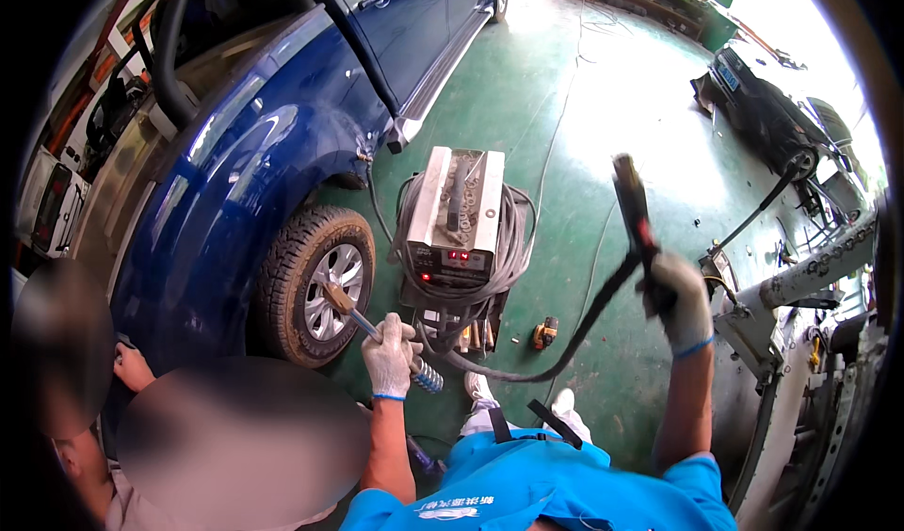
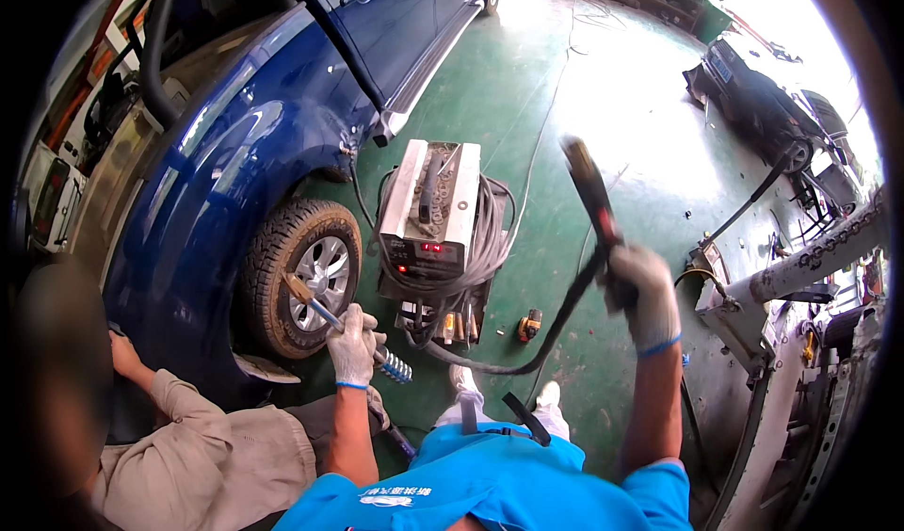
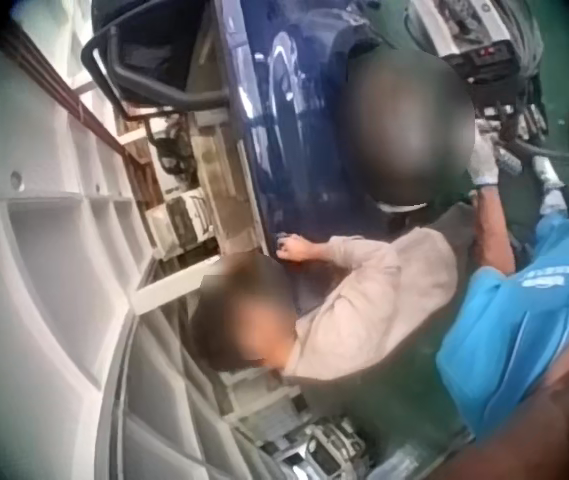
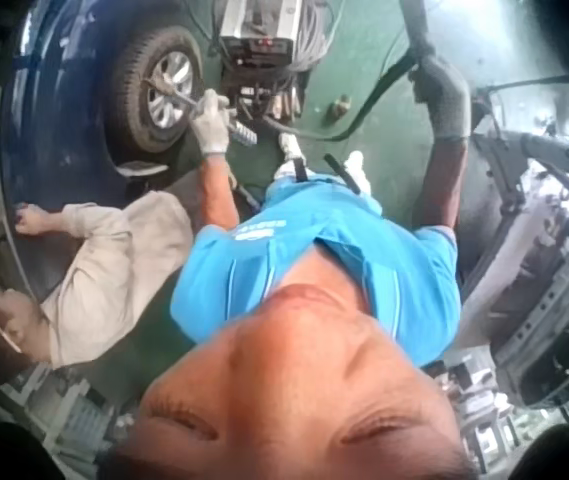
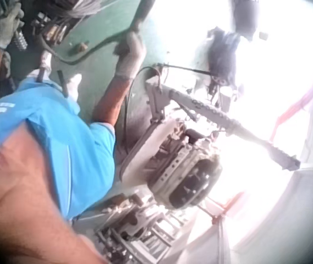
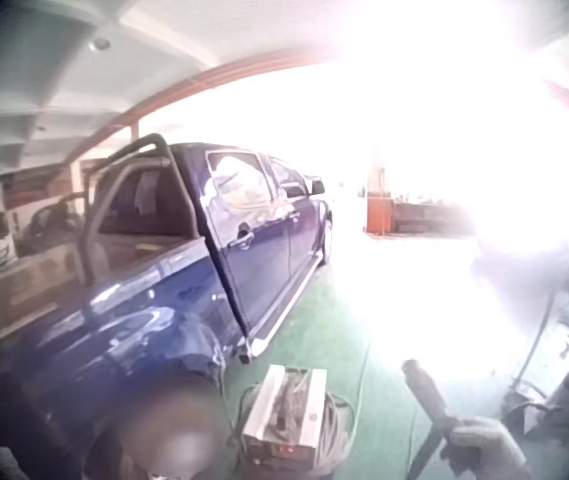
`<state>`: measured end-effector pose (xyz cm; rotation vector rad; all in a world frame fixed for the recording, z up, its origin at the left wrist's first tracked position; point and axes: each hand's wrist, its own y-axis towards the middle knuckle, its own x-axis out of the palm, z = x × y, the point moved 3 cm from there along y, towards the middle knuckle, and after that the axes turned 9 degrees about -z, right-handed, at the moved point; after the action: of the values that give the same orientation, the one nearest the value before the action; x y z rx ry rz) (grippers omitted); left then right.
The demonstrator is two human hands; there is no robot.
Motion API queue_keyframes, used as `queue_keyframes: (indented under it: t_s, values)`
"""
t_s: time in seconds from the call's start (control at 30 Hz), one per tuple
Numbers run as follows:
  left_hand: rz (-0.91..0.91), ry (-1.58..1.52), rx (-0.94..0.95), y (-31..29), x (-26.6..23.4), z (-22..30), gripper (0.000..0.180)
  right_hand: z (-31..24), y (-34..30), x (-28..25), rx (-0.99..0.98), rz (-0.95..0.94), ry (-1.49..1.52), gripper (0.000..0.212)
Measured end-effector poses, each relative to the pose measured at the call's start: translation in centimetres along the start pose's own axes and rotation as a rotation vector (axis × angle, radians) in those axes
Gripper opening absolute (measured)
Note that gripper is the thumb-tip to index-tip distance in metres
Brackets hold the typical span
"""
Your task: The person uses an angle grinder to remove paint and smooth the surface of a blue car's rear quarter panel and wheel arch. They move around the vehicle, grinding different sections and occasionally wiping the surface with a cloth.
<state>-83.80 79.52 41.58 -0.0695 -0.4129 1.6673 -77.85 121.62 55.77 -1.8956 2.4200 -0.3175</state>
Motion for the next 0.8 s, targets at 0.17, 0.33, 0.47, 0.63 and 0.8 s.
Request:
queue_keyframes:
  t_s: [0.17,0.33,0.47,0.63,0.8]
  values:
    - [0.127,-0.055,-0.026,-0.2,-2.2,-3.4,0.041,-10.5,10.0,15.5,-0.244,-0.293,0.001,0.046]
    - [0.134,-0.225,-0.156,-4.6,-4.8,-5.6,0.03,-5.4,22.1,29.8,-0.142,-0.486,-0.254,0.04]
    - [0.163,-0.343,-0.049,-6.4,-7.1,-8.5,0.022,7.4,29.1,39.4,-0.071,-0.348,-0.725,0.051]
    - [0.384,0.026,-0.1,-8.3,-5.2,-7.0,0.018,17.3,29.5,42.0,0.003,-0.351,-0.499,0.074]
    - [0.61,-0.397,-0.224,-5.7,-7.3,-9.8,0.032,25.5,14.5,36.2,0.052,-1.246,-0.544,0.09]
